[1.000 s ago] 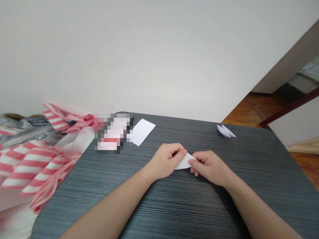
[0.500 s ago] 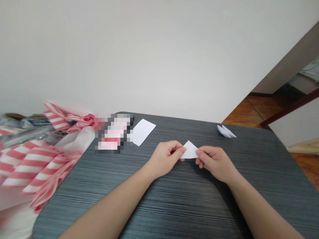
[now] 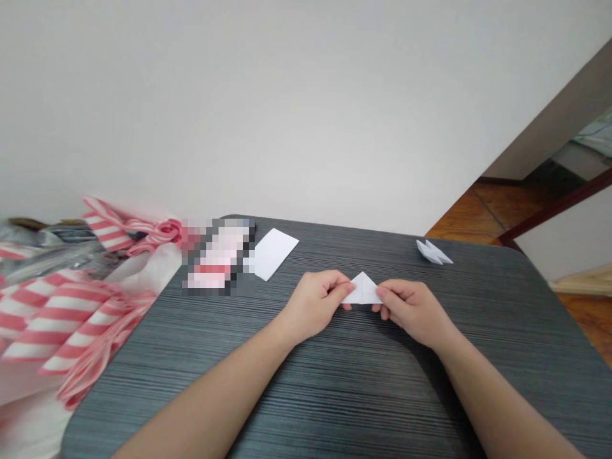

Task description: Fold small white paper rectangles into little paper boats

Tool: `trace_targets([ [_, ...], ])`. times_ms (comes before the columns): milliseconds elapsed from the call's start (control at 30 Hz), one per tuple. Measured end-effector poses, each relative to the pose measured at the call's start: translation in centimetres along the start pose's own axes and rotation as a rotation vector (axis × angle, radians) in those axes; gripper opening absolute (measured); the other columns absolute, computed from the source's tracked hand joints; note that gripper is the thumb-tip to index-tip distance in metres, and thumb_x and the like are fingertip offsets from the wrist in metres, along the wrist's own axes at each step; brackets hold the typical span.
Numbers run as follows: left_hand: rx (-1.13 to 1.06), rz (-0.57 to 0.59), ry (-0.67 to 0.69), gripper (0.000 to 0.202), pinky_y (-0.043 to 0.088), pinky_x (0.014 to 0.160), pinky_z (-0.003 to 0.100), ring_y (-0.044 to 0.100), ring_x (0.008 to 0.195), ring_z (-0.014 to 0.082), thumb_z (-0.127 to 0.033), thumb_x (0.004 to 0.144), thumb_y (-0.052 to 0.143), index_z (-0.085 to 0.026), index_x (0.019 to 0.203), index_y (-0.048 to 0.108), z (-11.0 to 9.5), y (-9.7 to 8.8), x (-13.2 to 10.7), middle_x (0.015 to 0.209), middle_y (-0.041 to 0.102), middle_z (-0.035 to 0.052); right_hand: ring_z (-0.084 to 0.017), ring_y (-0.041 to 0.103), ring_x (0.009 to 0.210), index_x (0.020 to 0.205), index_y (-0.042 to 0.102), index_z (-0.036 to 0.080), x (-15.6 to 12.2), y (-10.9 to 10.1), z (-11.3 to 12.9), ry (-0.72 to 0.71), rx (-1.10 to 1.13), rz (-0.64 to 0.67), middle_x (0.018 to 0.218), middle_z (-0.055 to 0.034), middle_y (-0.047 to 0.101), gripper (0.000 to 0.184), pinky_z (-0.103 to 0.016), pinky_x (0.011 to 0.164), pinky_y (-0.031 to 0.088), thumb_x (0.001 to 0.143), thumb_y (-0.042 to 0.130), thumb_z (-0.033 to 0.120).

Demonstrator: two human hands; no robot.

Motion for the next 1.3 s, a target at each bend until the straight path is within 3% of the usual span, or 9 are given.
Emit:
trace_targets([
  [267, 0.047, -0.048, 0.023, 0.022, 0.042, 0.062, 0.023, 0.059, 0.065, 0.0124, -0.03, 0.093, 0.053, -0.019, 0.088, 0.071, -0.3, -0.4, 0.0, 0.074, 0.069, -0.0018, -0.012, 0.051, 0.049, 0.074, 0.07, 0.018, -0.1, -0.4, -0.1, -0.015, 0.022, -0.062, 0.057, -0.0002, 0.064, 0.036, -0.024, 0.048, 0.034, 0.097, 0.051, 0.038],
  [700, 0.034, -0.07, 0.071, 0.023, 0.042, 0.063, 0.023, 0.058, 0.067, 0.013, -0.025, 0.092, 0.05, -0.016, 0.078, 0.068, -0.2, -0.3, 0.1, 0.071, 0.067, -0.0003, -0.012, 0.054, 0.053, 0.073, 0.07, 0.018, 0.1, -0.4, 0.1, 0.003, -0.049, -0.086, 0.058, 0.0007, 0.065, 0.028, -0.024, 0.052, 0.037, 0.093, 0.054, 0.028],
  [900, -0.013, -0.06, 0.08, 0.024, 0.04, 0.061, 0.023, 0.054, 0.066, 0.0122, -0.029, 0.094, 0.05, -0.017, 0.08, 0.065, -0.2, -0.1, 0.0, 0.072, 0.063, -0.0008, -0.012, 0.054, 0.051, 0.073, 0.069, 0.018, -0.1, -0.4, -0.1, 0.009, -0.014, -0.09, 0.057, 0.0009, 0.064, 0.03, -0.024, 0.051, 0.036, 0.095, 0.053, 0.031],
  [1033, -0.072, -0.042, 0.056, 0.022, 0.036, 0.055, 0.021, 0.047, 0.06, 0.01, -0.035, 0.092, 0.055, -0.017, 0.081, 0.059, 0.4, 0.3, -0.1, 0.068, 0.056, -0.0031, -0.012, 0.055, 0.053, 0.071, 0.068, 0.018, -0.1, 0.0, 0.4, -0.018, -0.027, -0.051, 0.058, 0.0009, 0.064, 0.03, -0.024, 0.054, 0.038, 0.095, 0.052, 0.029],
  [1200, -0.154, 0.049, 0.014, 0.02, 0.038, 0.056, 0.021, 0.052, 0.063, 0.0106, -0.036, 0.09, 0.059, -0.017, 0.094, 0.063, 0.7, 1.0, -0.2, 0.073, 0.063, -0.0015, -0.013, 0.058, 0.057, 0.068, 0.066, 0.018, 0.1, 0.7, 1.4, -0.083, -0.083, 0.029, 0.06, 0.0004, 0.065, 0.029, -0.024, 0.059, 0.042, 0.093, 0.053, 0.023],
  [1300, -0.176, 0.068, -0.003, 0.021, 0.038, 0.055, 0.021, 0.051, 0.062, 0.01, -0.035, 0.09, 0.059, -0.016, 0.091, 0.066, 0.5, 0.9, -0.2, 0.071, 0.062, -0.0016, -0.013, 0.057, 0.058, 0.068, 0.065, 0.018, 0.1, 1.0, 1.4, -0.125, -0.102, 0.054, 0.06, 0.0007, 0.064, 0.027, -0.025, 0.059, 0.043, 0.093, 0.053, 0.022],
])
Point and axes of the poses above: each hand's wrist, its own x-axis towards the middle knuckle, its own y-axis out of the palm, z = x × y, the point moved 6 cm from there along x, towards the middle knuckle
